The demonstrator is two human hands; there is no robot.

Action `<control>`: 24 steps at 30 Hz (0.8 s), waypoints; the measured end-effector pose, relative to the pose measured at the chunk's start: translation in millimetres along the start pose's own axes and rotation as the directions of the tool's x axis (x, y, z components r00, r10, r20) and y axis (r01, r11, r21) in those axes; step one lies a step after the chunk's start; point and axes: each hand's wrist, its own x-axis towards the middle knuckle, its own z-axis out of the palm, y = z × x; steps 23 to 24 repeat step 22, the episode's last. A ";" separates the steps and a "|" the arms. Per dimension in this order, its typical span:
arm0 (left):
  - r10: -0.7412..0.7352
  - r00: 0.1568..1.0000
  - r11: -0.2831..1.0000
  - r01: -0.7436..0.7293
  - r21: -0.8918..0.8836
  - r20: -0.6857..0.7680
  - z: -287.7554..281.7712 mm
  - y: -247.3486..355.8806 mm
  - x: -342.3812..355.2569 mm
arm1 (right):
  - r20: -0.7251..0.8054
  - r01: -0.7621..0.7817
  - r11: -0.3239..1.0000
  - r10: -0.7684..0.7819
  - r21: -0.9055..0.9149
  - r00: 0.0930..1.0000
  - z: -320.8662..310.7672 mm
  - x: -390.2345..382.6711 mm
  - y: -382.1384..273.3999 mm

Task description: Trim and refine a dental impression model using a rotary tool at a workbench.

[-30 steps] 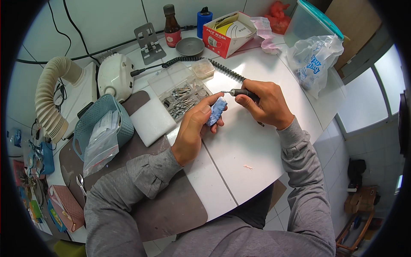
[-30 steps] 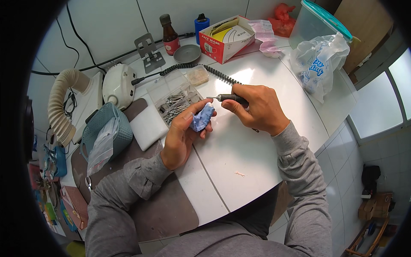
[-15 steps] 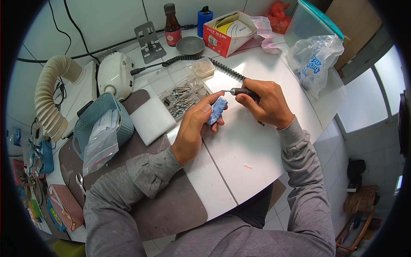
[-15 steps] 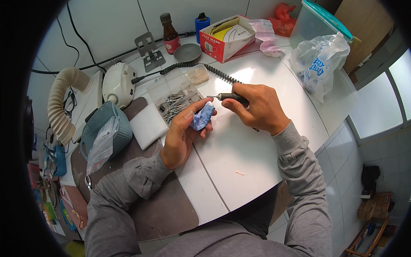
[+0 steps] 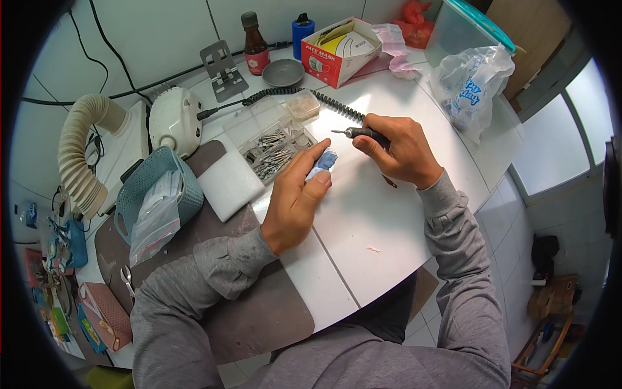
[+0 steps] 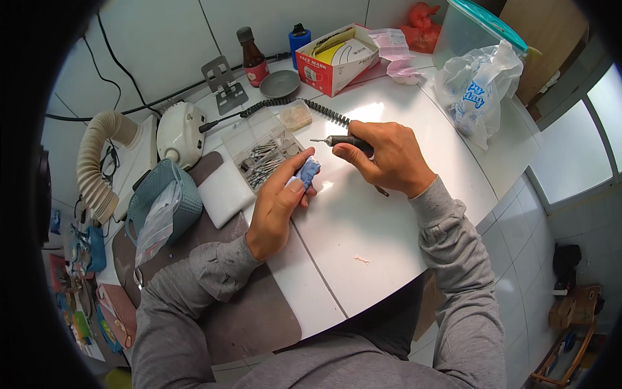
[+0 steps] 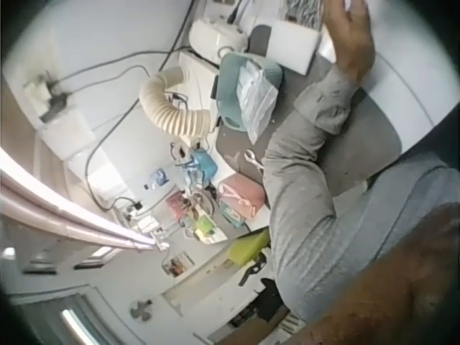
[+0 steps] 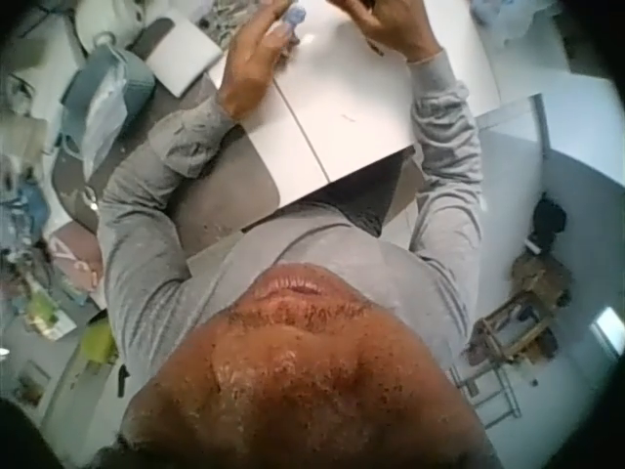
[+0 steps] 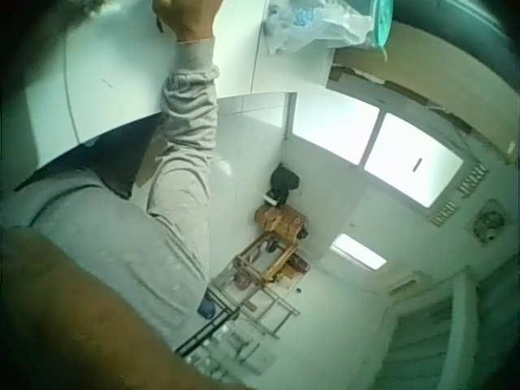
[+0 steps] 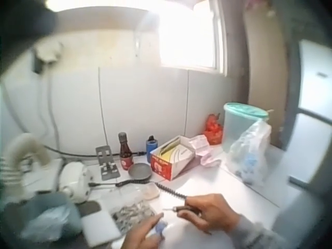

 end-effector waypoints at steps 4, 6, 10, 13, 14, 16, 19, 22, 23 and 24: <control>0.300 0.954 0.827 -0.259 0.499 -0.002 20.1 -1.0 -0.6 | -0.081 -0.025 1.000 0.025 0.001 0.996 -2.1 0.2 12.0; 0.311 0.950 0.803 -0.262 0.535 -0.003 23.1 -1.2 -2.5 | -0.095 -0.055 0.998 0.055 0.001 0.994 -3.1 0.7 14.1; 0.311 0.950 0.709 -0.228 0.668 -0.006 27.0 1.1 -4.6 | -0.069 -0.070 0.994 0.064 -0.086 0.996 -1.9 -1.9 17.8; 0.284 0.959 0.624 -0.193 0.757 0.010 28.1 -1.3 -5.2 | -0.013 -0.100 0.989 0.099 -0.112 0.995 0.4 -4.2 16.0; 0.289 0.957 0.616 -0.195 0.763 0.011 28.5 -2.5 -4.8 | -0.021 -0.094 0.990 0.092 -0.109 0.996 1.7 -5.6 17.4; 0.268 0.963 0.639 -0.187 0.746 0.012 26.9 -5.8 -3.5 | -0.013 -0.089 0.988 0.088 -0.126 0.996 5.3 -6.7 19.7; 0.225 0.974 0.657 -0.139 0.741 -0.017 26.4 -6.8 -3.0 | 0.039 -0.087 0.987 0.093 -0.132 0.995 4.5 -7.2 20.0; 0.199 0.980 0.647 -0.120 0.753 -0.015 26.9 -8.9 -1.8 | 0.012 -0.024 0.986 0.026 -0.163 1.000 7.4 -8.4 24.6; 0.199 0.980 0.647 -0.120 0.753 -0.015 26.9 -8.9 -1.8 | 0.012 -0.024 0.986 0.026 -0.163 1.000 7.4 -8.4 24.6; 0.199 0.980 0.647 -0.120 0.753 -0.015 26.9 -8.9 -1.8 | 0.012 -0.024 0.986 0.026 -0.163 1.000 7.4 -8.4 24.6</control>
